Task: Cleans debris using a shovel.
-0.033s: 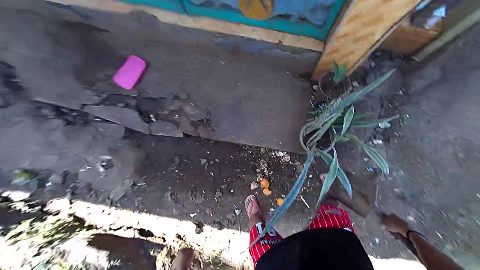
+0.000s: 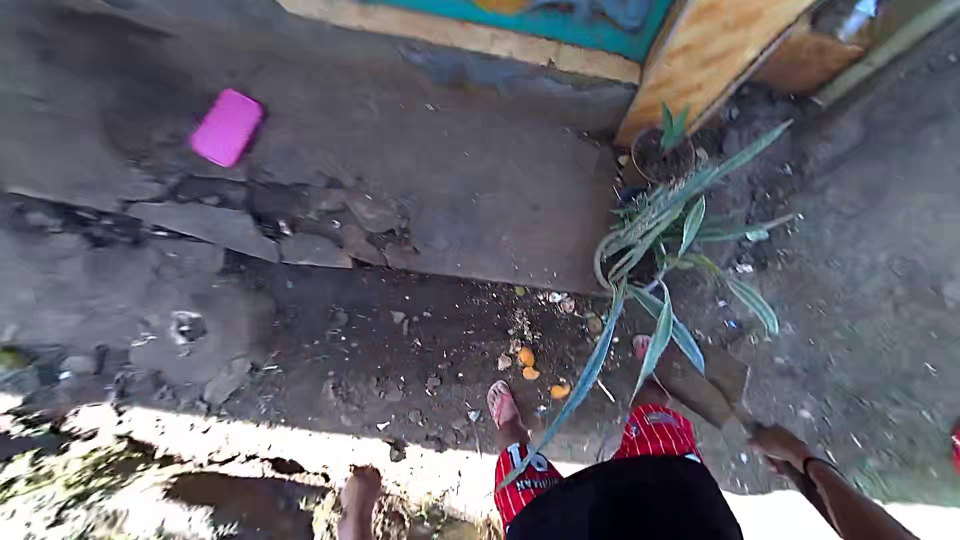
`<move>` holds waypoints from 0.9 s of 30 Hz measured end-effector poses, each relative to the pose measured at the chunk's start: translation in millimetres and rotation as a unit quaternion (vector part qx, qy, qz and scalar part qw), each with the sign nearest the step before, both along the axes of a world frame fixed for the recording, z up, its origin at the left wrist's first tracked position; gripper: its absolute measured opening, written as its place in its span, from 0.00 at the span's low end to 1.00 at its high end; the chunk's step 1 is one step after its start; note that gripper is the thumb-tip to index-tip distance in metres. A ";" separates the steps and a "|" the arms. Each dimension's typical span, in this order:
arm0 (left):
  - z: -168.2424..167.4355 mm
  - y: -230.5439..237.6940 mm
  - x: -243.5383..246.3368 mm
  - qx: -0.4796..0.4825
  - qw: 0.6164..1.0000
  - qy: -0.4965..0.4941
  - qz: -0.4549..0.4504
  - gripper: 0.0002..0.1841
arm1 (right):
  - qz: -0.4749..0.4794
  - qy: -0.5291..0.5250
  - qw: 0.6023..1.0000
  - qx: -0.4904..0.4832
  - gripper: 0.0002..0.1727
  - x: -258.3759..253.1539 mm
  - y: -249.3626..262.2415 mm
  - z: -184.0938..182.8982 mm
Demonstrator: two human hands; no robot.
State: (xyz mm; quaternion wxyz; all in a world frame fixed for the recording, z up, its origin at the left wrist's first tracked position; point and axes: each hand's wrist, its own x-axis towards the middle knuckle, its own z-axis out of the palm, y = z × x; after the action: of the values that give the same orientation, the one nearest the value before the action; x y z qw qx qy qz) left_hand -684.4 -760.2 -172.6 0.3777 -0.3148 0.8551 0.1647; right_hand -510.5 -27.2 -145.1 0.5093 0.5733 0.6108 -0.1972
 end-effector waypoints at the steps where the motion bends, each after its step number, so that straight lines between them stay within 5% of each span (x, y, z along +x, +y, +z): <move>1: 4.1 1.5 -49.9 0.026 0.998 0.014 -0.058 0.20 | -0.027 -0.008 1.000 0.007 0.25 13.9 -29.5 6.3; 4: 29.0 42.6 -144.2 0.186 0.972 0.112 -0.086 0.17 | -0.169 -0.025 0.985 0.014 0.18 53.5 -127.5 29.3; 7: 21.0 72.1 -156.4 0.343 0.933 0.092 -0.062 0.17 | -0.261 0.030 0.964 0.051 0.20 96.8 -217.7 28.3; 10: -2.4 74.2 -132.5 0.326 0.932 -0.050 -0.149 0.17 | -0.280 0.061 0.955 0.074 0.34 118.8 -286.2 5.5; 12: -20.0 66.5 -112.0 0.266 0.930 -0.101 -0.235 0.16 | -0.299 0.048 0.951 0.062 0.27 125.1 -328.0 -13.6; 18: -41.0 95.6 -69.9 0.244 0.913 -0.023 -0.327 0.14 | -0.363 0.058 0.929 0.026 0.23 134.1 -402.0 -87.4; 22: -120.8 126.9 -60.4 0.247 0.866 -0.003 -0.435 0.17 | -0.395 0.068 0.916 0.026 0.24 143.8 -420.1 -176.8; 27: -305.1 148.5 -71.4 0.180 0.851 -0.075 -0.487 0.22 | -0.399 0.030 0.916 0.029 0.25 153.9 -409.7 -299.7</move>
State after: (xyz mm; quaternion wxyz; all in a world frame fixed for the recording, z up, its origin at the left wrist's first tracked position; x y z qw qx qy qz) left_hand -755.8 -611.7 -477.7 0.5229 0.2046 0.8229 0.0863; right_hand -356.7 -436.9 -444.7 0.3534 0.7775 0.3517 -0.3833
